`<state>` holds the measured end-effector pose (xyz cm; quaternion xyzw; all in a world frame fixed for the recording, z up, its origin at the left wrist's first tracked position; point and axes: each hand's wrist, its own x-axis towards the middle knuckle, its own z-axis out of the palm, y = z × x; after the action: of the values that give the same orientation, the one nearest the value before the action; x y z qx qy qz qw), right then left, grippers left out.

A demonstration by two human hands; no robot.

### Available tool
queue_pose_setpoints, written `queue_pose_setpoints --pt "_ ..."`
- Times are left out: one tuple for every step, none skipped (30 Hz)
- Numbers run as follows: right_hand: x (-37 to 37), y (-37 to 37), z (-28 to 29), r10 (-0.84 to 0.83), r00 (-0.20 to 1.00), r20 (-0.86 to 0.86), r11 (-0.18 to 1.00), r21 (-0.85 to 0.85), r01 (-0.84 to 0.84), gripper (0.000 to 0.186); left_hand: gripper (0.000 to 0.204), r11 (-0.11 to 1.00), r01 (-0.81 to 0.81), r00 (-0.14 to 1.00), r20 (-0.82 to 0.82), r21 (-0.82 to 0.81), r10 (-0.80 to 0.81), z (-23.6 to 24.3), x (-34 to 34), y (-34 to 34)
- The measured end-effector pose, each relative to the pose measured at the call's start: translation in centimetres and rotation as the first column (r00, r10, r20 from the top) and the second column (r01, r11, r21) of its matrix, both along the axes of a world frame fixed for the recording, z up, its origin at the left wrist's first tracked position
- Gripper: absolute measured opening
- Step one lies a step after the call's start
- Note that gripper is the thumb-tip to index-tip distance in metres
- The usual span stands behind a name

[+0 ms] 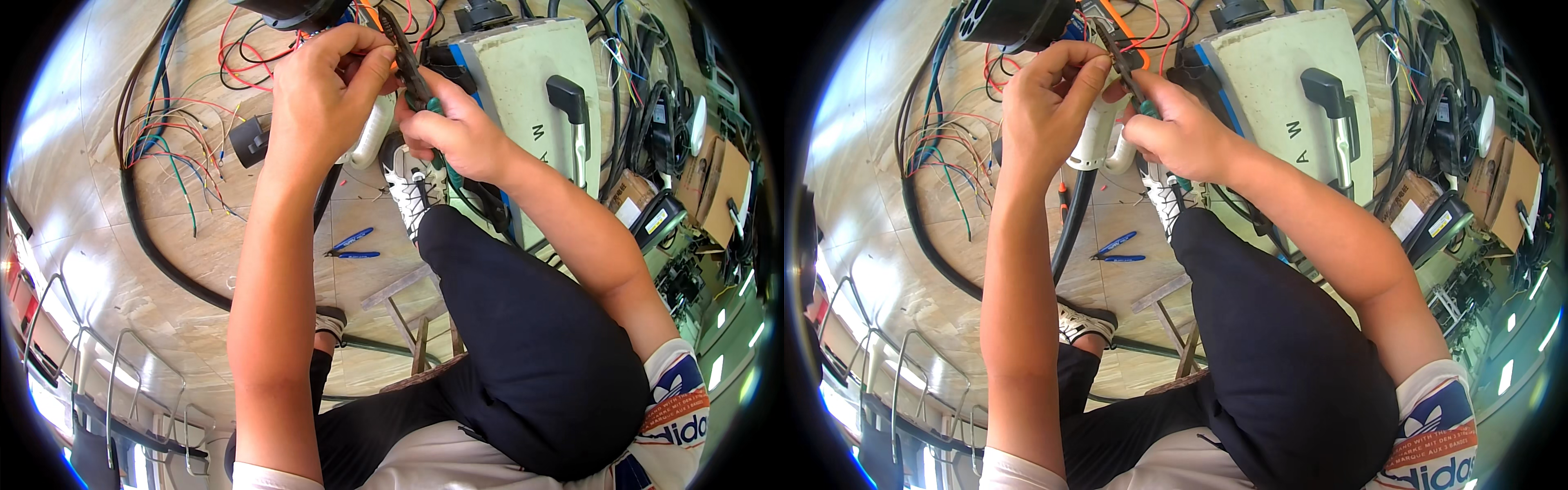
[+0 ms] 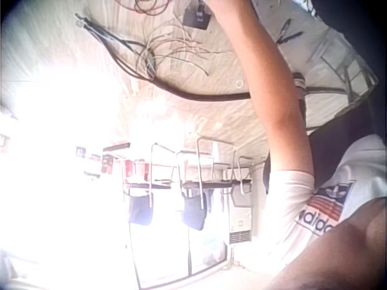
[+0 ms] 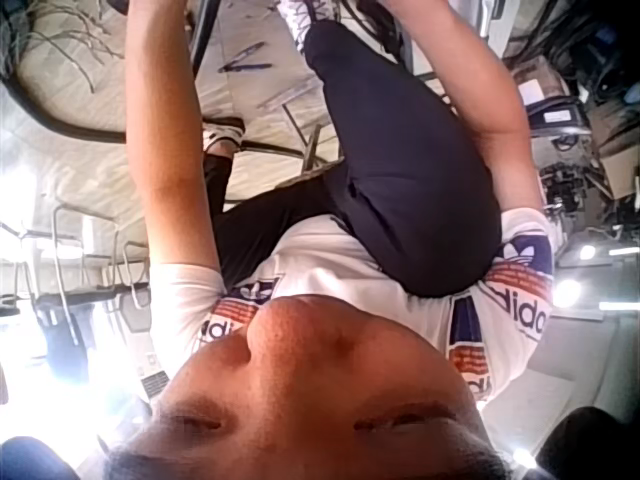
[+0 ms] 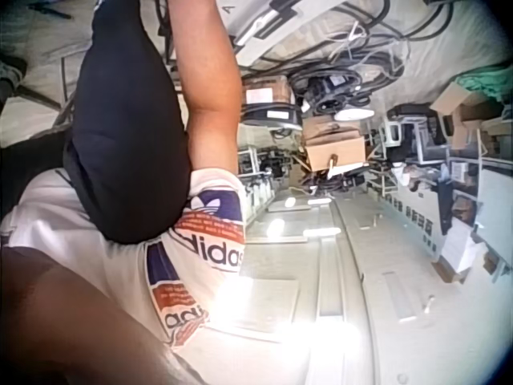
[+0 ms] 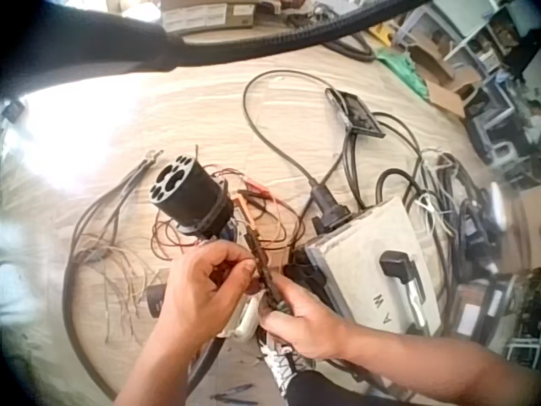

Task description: The person prepares wires and connects them to an electrical plug. They use wire strippers to strip insulation from the wires, twist the exposed strands by hand, and insert the wires into the internal terminals of the plug housing.

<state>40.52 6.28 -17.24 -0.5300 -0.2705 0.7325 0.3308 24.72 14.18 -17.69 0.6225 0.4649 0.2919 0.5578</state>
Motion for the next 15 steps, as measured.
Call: queue_pose_setpoints --pt "0.0 0.0 0.1 0.009 1.000 0.016 1.000 0.010 -0.009 0.037 0.011 1.000 0.007 1.000 -0.010 0.016 -0.006 0.0 0.0 0.0" --pt "0.1 0.0 0.2 0.018 0.999 0.033 1.000 0.019 -0.019 0.036 0.010 0.999 0.013 1.000 -0.021 0.032 -0.012 0.1 0.0 0.0" --pt "0.1 0.0 0.3 0.027 0.998 0.049 0.999 0.028 -0.028 0.034 0.010 0.999 0.020 0.999 -0.031 0.048 -0.018 0.0 0.0 0.1" --pt "0.2 0.0 0.3 -0.036 0.999 0.030 0.999 0.001 0.036 0.033 0.011 0.998 0.001 1.000 -0.017 0.057 0.000 -0.4 -0.1 0.1" --pt "0.4 -0.1 0.3 -0.098 0.995 0.012 0.995 -0.025 0.099 0.032 0.011 0.998 -0.018 1.000 -0.002 0.068 0.018 -1.0 -0.2 0.1" --pt "0.5 -0.2 0.2 -0.161 0.987 -0.003 0.986 -0.052 0.160 0.031 0.011 0.996 -0.038 0.999 0.013 0.078 0.037 -1.4 -0.3 0.1" --pt "1.1 -0.1 -0.2 -0.260 0.965 0.037 0.966 -0.003 0.260 0.030 0.011 0.997 -0.050 0.998 0.043 0.060 0.048 -1.8 -0.4 0.0" --pt "1.8 0.3 -0.2 -0.407 0.912 -0.042 0.913 -0.038 0.406 0.032 0.012 0.997 -0.061 0.996 0.074 0.041 0.058 -2.0 -0.4 0.0" --pt "2.2 0.4 -0.1 -0.489 0.872 0.003 0.872 0.004 0.489 0.036 0.012 0.997 -0.071 0.992 0.104 0.021 0.068 -2.1 -0.5 0.0" --pt "2.6 0.4 0.0 -0.566 0.823 0.043 0.824 0.051 0.564 0.039 0.012 0.997 -0.072 0.990 0.121 0.004 0.071 -2.3 -0.6 -0.1" --pt "3.2 0.2 -0.3 -0.515 0.855 0.062 0.853 0.140 0.503 0.046 0.013 0.997 -0.074 0.988 0.137 -0.011 0.075 -2.3 -0.7 -0.2" --pt "3.3 -0.4 -0.3 -0.420 0.895 0.149 0.901 0.190 0.391 0.049 0.013 0.997 -0.076 0.985 0.153 -0.027 0.079 -2.3 -0.8 -0.2" --pt "3.2 -1.2 0.0 -0.321 0.916 0.240 0.936 0.228 0.268 0.052 0.013 0.995 -0.092 0.980 0.172 -0.029 0.095 -2.2 -0.9 -0.2" --pt "3.1 -2.0 0.3 -0.223 0.916 0.333 0.957 0.252 0.141 0.056 0.014 0.994 -0.106 0.975 0.191 -0.033 0.110 -2.1 -1.1 -0.4" --pt "3.2 -2.9 0.1 -0.081 0.948 0.309 0.971 0.238 0.006 0.063 0.014 0.992 -0.120 0.970 0.209 -0.036 0.124 -2.0 -1.3 -0.4"
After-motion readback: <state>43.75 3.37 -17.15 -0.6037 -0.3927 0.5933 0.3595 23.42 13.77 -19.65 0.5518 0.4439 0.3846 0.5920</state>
